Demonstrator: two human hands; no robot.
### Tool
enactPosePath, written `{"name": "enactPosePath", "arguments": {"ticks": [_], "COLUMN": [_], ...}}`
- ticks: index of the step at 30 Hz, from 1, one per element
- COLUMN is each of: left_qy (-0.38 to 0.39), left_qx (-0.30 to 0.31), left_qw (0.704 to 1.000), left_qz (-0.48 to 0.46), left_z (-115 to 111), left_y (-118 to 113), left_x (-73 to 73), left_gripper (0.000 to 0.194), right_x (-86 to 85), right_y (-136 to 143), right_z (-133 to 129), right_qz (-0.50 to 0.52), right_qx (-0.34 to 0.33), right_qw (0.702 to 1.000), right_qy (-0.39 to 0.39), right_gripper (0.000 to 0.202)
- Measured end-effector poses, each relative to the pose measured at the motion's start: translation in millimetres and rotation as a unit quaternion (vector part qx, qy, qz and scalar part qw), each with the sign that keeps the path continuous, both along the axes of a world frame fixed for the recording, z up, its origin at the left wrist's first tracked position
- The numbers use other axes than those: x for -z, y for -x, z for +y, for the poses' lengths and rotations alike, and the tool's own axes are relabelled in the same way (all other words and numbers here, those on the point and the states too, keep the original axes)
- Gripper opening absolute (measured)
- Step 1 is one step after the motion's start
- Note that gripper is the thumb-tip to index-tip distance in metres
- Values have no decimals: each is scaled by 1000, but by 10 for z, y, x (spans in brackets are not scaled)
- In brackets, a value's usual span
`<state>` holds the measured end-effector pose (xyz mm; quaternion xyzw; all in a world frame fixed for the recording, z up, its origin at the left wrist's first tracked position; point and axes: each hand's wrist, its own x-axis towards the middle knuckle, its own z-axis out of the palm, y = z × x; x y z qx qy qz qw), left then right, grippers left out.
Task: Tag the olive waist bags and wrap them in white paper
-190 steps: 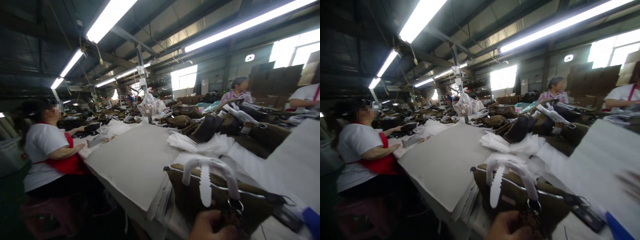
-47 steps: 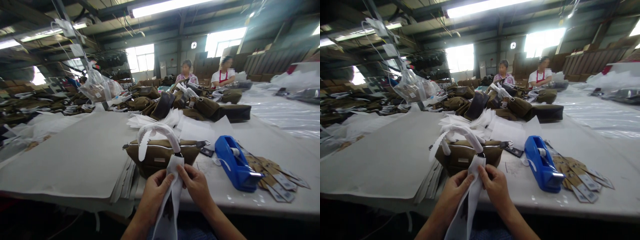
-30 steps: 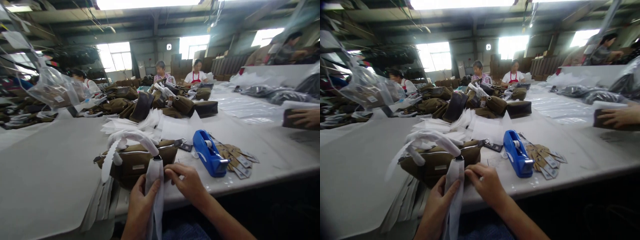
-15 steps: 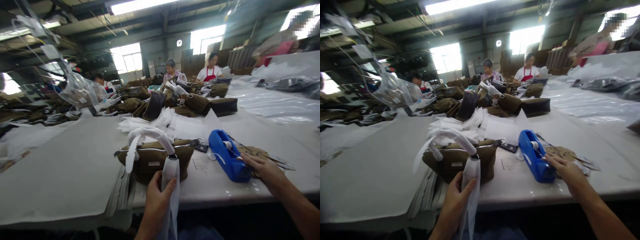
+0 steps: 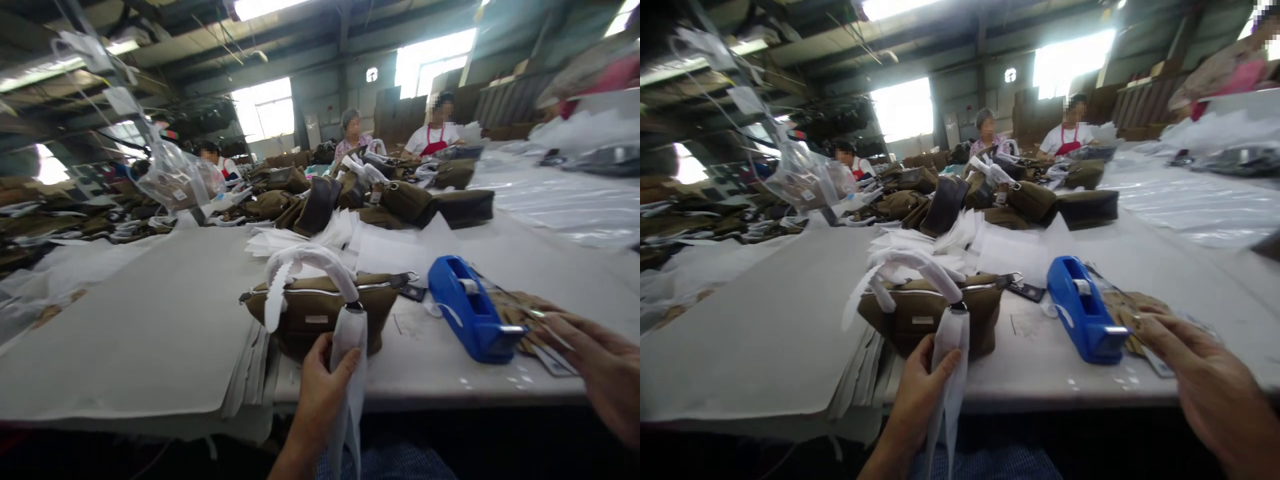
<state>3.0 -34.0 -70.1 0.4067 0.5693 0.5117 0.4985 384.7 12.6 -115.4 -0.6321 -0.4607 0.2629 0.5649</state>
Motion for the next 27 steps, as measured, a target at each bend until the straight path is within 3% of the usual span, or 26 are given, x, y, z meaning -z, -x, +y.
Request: {"name": "enactPosePath", "arguments": {"ticks": [2, 4, 7, 11, 14, 16, 19, 21, 23, 27], "left_qy": [3, 10, 15, 16, 23, 23, 17, 15, 11, -3], "left_qx": [-3, -1, -9, -22, -20, -7, 11, 15, 20, 21], "left_qw": [1000, 999, 999, 999, 999, 999, 998, 997, 997, 998], "left_qz": [19, 35, 37, 28, 33, 43, 61, 69, 69, 56], "left_z": [21, 48, 73, 70, 76, 89, 109, 113, 106, 86], "left_y": [4, 7, -3, -32, -26, -5, 34, 52, 60, 56], "left_x": [23, 38, 30, -13, -18, -3, 38, 69, 95, 105], "left_gripper": [45, 48, 51, 55, 57, 57, 57, 56, 54, 49], "right_x": [-60, -19, 171, 361, 363, 302, 109, -80, -290, -638], "right_y": [120, 215, 260, 221, 209, 238, 376, 550, 788, 1372], "right_z": [-161, -259, -308, -354, -471, -562, -632, -617, -574, -476], "right_qz": [118, 142, 86, 12, -52, -140, -293, -338, -334, -225], "right_qx": [34, 55, 63, 100, 127, 124, 36, -52, -129, -266], "right_qw": [991, 986, 990, 989, 985, 982, 947, 916, 898, 894], "right_qy": [56, 68, 95, 106, 102, 40, -128, -212, -256, -282], "right_gripper": [33, 41, 51, 50, 43, 35, 14, 7, 13, 12]}}
